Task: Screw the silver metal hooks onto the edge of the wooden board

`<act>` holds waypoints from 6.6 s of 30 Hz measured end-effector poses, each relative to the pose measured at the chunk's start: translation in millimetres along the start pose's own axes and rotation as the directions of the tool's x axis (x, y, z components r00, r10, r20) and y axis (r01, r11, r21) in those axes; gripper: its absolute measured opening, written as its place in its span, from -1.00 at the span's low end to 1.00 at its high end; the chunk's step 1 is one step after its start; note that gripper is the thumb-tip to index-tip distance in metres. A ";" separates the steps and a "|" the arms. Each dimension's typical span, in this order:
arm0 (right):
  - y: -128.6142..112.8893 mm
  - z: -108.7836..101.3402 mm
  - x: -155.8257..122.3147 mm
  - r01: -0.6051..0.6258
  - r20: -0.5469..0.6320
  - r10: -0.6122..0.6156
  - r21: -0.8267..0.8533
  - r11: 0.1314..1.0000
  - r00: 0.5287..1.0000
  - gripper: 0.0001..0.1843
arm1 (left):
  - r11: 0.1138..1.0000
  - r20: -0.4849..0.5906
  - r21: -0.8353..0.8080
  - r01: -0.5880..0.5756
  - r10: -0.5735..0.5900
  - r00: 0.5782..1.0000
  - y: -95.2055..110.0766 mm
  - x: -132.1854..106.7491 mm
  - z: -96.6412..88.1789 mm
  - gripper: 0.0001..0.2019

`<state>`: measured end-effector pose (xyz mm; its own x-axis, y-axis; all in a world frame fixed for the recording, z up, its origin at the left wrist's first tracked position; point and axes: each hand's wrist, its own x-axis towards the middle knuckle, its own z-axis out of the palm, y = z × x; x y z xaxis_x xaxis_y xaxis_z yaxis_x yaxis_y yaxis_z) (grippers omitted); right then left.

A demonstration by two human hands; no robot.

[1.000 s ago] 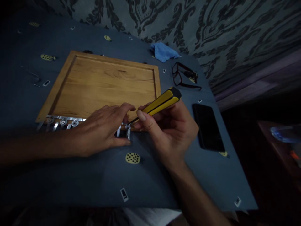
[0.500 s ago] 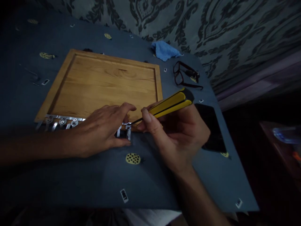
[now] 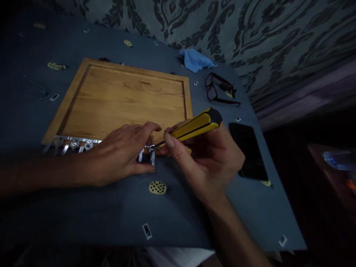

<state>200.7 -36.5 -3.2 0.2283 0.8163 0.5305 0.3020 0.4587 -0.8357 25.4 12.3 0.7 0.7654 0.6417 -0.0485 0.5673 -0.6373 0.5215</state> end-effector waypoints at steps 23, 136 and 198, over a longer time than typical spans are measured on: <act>-4.2 -2.8 0.1 0.001 0.008 -0.001 -0.089 0.996 1.000 -0.92 | 1.000 0.016 0.009 0.015 -0.016 1.000 2.5 1.3 -2.3 -0.44; 1.2 -10.1 0.3 0.130 0.140 -0.112 -0.131 0.983 0.984 -0.84 | 0.999 -0.027 0.010 -0.041 0.041 0.999 -2.5 -0.2 1.4 -0.46; 4.8 -0.7 0.6 0.134 -0.307 -0.218 -0.273 0.953 0.926 -0.79 | 1.000 0.017 -0.002 -0.007 0.007 1.000 -0.5 -0.7 -1.4 -0.41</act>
<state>202.9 -34.1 -6.8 0.4298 0.5487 0.7171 0.5709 0.4502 -0.6866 24.1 12.7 1.6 0.7745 0.6298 -0.0591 0.5613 -0.6411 0.5234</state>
